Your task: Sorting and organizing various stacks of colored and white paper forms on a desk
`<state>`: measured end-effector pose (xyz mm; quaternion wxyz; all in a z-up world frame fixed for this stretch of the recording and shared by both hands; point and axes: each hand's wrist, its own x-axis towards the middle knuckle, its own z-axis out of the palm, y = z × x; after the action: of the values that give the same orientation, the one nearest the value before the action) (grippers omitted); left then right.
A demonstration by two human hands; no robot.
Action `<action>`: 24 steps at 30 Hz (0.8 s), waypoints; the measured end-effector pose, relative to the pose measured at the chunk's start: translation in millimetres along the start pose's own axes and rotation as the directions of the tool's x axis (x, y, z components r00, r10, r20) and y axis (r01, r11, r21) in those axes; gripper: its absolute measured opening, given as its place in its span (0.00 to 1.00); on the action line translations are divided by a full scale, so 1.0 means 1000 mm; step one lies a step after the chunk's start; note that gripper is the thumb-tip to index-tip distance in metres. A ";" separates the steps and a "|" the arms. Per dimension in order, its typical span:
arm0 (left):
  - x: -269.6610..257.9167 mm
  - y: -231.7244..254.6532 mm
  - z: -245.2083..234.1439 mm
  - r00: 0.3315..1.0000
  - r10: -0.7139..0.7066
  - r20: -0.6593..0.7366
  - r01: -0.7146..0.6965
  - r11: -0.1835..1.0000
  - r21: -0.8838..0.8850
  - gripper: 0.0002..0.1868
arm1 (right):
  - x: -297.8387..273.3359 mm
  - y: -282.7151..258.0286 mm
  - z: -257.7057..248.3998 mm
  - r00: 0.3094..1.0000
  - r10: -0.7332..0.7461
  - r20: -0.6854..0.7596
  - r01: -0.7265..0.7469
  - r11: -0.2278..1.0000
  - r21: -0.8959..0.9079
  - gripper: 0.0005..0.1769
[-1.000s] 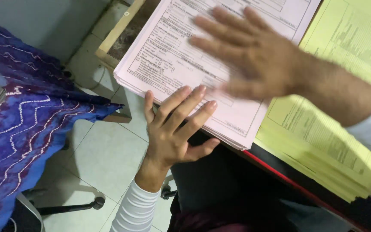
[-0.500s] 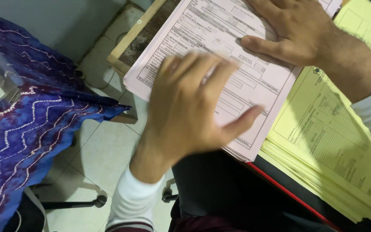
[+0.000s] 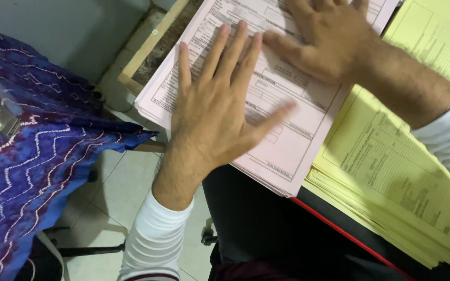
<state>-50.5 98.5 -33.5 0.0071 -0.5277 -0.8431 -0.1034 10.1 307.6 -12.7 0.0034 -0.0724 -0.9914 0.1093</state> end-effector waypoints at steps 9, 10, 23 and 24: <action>0.001 -0.001 -0.004 1.000 -0.015 -0.021 0.010 0.976 -0.218 0.33 | -0.068 -0.041 0.013 0.986 -0.149 0.075 0.151 0.988 -0.025 0.54; 0.002 0.000 -0.005 1.000 -0.009 -0.016 0.006 0.987 -0.162 0.33 | -0.079 -0.049 0.013 0.973 -0.223 0.057 0.224 0.974 -0.017 0.53; 0.006 0.007 -0.019 0.983 0.015 0.183 -0.014 1.000 -0.004 0.37 | -0.220 -0.070 -0.005 0.934 -0.358 0.020 0.357 0.934 0.028 0.47; 0.005 0.007 -0.018 0.988 0.044 0.148 -0.042 0.999 -0.014 0.35 | -0.234 -0.066 -0.006 0.927 -0.374 0.018 0.374 0.922 -0.100 0.48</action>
<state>-48.4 102.4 -14.4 -0.0564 -0.5519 -0.8292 -0.0684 232.0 211.8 9.4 0.0210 0.1178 -0.9912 0.0559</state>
